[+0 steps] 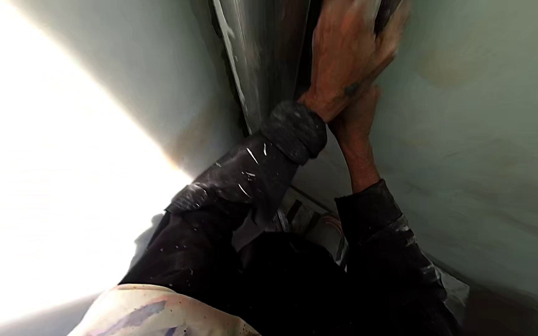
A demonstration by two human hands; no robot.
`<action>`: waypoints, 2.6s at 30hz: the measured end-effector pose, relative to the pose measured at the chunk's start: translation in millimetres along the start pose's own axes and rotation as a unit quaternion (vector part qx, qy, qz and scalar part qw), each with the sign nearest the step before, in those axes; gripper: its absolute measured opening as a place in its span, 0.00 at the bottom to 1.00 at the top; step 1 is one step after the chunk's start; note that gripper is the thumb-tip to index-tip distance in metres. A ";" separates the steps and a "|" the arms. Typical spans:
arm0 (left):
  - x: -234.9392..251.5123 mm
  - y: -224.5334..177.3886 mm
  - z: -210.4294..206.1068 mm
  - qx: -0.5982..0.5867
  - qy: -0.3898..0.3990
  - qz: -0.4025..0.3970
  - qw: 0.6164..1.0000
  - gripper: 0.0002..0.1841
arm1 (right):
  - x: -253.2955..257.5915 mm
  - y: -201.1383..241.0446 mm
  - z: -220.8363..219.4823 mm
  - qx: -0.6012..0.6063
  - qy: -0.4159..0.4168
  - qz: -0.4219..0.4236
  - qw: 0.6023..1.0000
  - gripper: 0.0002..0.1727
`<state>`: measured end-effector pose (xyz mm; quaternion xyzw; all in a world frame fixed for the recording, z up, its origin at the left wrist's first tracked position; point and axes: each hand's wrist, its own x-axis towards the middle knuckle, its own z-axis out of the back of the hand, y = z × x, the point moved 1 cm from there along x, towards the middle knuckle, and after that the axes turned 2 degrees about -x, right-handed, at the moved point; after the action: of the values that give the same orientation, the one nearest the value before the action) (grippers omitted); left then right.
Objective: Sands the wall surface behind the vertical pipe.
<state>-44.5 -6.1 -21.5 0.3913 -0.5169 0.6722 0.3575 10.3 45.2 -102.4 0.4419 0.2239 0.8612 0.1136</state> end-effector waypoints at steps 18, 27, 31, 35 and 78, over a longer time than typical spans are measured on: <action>92.7 -36.3 8.7 -0.098 0.056 -0.137 0.984 0.39 | 63.3 59.1 51.9 0.061 -0.043 -0.069 0.995 0.16; 52.8 -21.6 -1.3 -0.085 0.034 -0.062 0.994 0.37 | 46.4 38.7 49.2 0.044 -0.010 -0.029 0.999 0.14; 7.4 6.0 4.6 -0.117 0.098 -0.060 0.986 0.38 | 5.7 21.2 6.8 0.086 0.053 -0.143 0.985 0.16; -22.4 27.2 -2.4 -0.095 0.074 -0.029 0.992 0.38 | -1.9 21.0 4.3 0.033 -0.004 -0.061 0.998 0.14; 26.2 14.4 7.7 -0.113 0.107 -0.070 0.985 0.39 | 27.6 50.6 2.6 0.028 -0.079 -0.083 0.993 0.17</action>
<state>-67.5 -14.6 -2.7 0.3093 -0.5194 0.6208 0.4991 -3.6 12.6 -56.8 0.4916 0.2741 0.8045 0.1895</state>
